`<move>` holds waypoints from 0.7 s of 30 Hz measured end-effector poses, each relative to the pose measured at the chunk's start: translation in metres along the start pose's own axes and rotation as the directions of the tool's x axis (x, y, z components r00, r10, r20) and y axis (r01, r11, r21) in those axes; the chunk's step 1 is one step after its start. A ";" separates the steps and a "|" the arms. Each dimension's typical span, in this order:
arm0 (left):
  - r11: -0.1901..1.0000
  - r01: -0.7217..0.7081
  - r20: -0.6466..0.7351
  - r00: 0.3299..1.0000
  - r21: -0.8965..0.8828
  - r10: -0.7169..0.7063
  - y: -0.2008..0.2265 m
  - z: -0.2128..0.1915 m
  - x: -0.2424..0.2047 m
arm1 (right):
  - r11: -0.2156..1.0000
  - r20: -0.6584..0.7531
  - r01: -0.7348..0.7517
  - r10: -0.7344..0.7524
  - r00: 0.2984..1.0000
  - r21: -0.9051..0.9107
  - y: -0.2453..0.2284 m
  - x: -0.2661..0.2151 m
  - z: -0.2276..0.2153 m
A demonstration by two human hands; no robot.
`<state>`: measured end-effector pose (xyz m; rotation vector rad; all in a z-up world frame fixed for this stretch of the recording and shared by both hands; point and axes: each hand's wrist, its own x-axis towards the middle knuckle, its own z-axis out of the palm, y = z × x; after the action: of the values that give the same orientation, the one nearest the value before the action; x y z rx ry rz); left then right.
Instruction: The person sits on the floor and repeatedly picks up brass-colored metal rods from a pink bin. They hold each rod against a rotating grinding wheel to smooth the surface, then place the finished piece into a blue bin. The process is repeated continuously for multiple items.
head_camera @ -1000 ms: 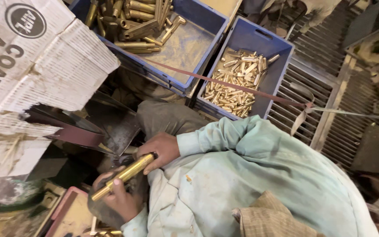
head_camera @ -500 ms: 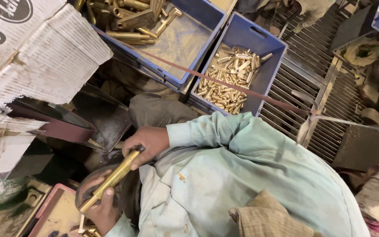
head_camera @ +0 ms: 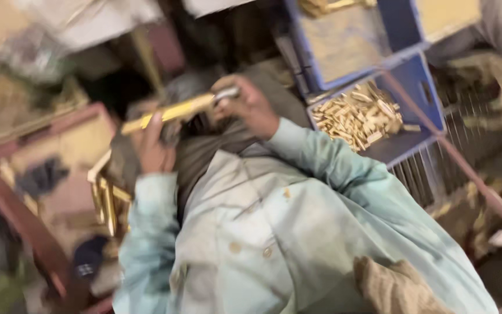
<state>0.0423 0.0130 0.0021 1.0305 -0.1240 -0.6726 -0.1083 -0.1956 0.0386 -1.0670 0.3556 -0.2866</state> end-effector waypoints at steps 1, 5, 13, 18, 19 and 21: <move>0.996 -0.043 0.053 0.997 -0.081 0.048 0.002 0.003 0.004 | 0.995 0.011 0.023 -0.022 1.000 -0.094 0.005 0.006 -0.001; 0.986 0.016 -0.028 0.999 -0.163 -0.021 0.009 0.007 0.017 | 0.942 0.042 0.058 -0.046 0.998 -0.332 0.023 0.032 -0.012; 0.976 0.073 -0.098 0.991 -0.205 -0.095 -0.037 -0.035 0.072 | 0.793 0.099 -0.016 0.096 0.990 -0.608 0.074 0.101 -0.049; 0.973 0.077 -0.169 0.979 -0.215 -0.115 -0.068 -0.057 0.091 | 0.826 0.089 -0.081 0.157 0.984 -0.558 0.110 0.124 -0.064; 0.973 0.082 -0.177 0.977 -0.216 -0.122 -0.071 -0.060 0.092 | 0.843 0.085 -0.092 0.161 0.983 -0.530 0.114 0.129 -0.066; 0.973 0.086 -0.190 0.973 -0.215 -0.128 -0.074 -0.062 0.099 | 0.844 0.057 -0.118 0.172 0.983 -0.524 0.119 0.134 -0.065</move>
<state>0.1113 -0.0214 -0.1126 0.9043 0.1776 -0.6593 -0.0069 -0.2464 -0.1152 -1.5742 0.4328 0.0095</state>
